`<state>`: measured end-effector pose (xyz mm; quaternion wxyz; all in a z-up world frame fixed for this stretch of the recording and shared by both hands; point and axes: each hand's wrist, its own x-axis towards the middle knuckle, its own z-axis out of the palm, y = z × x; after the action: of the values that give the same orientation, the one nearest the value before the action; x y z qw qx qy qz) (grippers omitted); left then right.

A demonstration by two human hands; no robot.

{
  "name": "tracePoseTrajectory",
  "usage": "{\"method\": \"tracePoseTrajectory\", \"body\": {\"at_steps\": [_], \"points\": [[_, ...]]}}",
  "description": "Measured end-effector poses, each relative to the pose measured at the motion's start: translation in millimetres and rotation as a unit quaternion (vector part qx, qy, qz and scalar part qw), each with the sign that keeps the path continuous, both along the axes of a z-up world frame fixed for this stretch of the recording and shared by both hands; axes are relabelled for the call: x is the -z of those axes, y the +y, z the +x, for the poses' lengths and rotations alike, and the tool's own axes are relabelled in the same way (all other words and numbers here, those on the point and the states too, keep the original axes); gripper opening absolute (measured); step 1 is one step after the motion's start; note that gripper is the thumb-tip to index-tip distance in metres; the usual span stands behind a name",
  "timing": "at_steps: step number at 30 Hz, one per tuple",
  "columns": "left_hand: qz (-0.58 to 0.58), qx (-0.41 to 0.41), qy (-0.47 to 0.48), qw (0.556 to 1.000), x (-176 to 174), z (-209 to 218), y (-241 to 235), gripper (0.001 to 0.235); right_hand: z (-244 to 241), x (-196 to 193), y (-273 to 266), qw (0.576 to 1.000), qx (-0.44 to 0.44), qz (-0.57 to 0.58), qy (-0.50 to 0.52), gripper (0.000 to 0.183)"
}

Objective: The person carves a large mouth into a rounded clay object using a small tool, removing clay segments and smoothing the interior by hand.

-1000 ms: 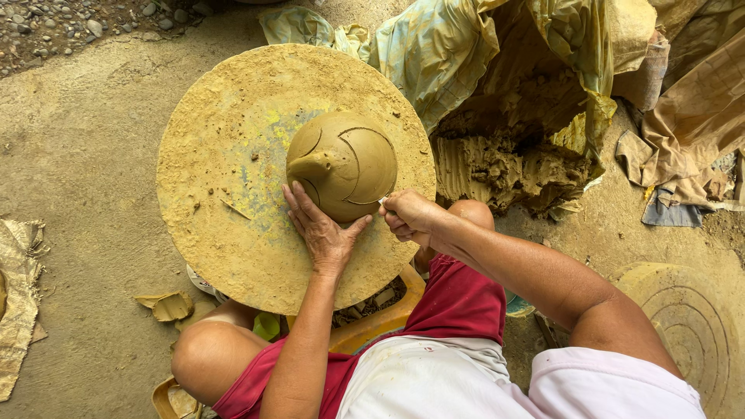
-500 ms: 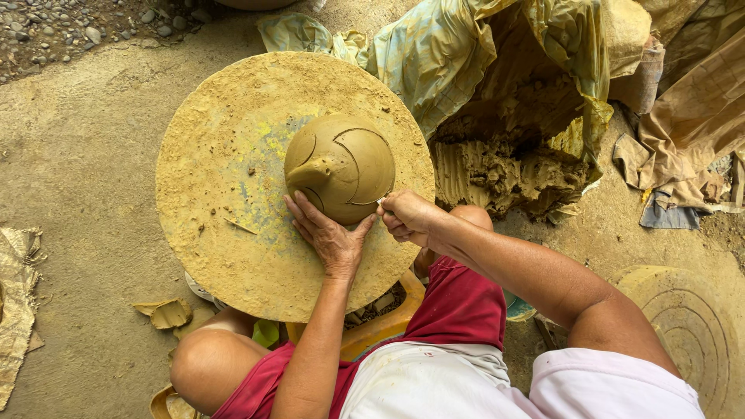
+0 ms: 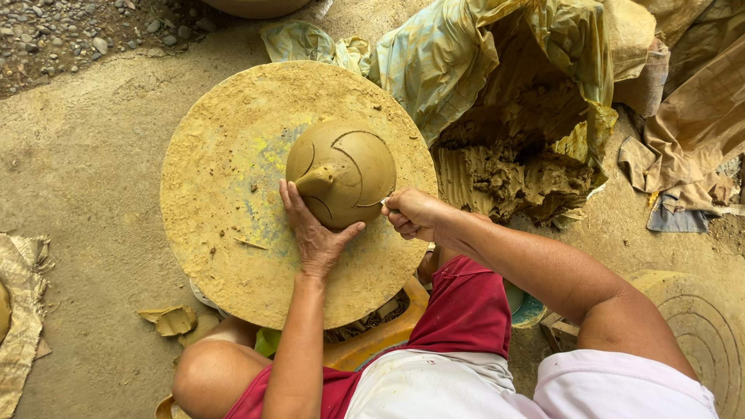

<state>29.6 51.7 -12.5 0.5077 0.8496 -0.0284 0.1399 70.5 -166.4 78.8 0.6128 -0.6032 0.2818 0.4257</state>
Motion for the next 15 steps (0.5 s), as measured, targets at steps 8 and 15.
{"method": "tracePoseTrajectory", "body": {"at_steps": [8, 15], "points": [[-0.012, -0.025, -0.022, 0.999, -1, -4, -10, 0.152, 1, 7, 4, 1.0, 0.015, 0.001, -0.01, 0.028], [-0.017, -0.032, -0.015, 0.999, 1, -6, -14, 0.156, 2, 12, 3, 1.0, 0.025, 0.014, -0.01, 0.03]]}}
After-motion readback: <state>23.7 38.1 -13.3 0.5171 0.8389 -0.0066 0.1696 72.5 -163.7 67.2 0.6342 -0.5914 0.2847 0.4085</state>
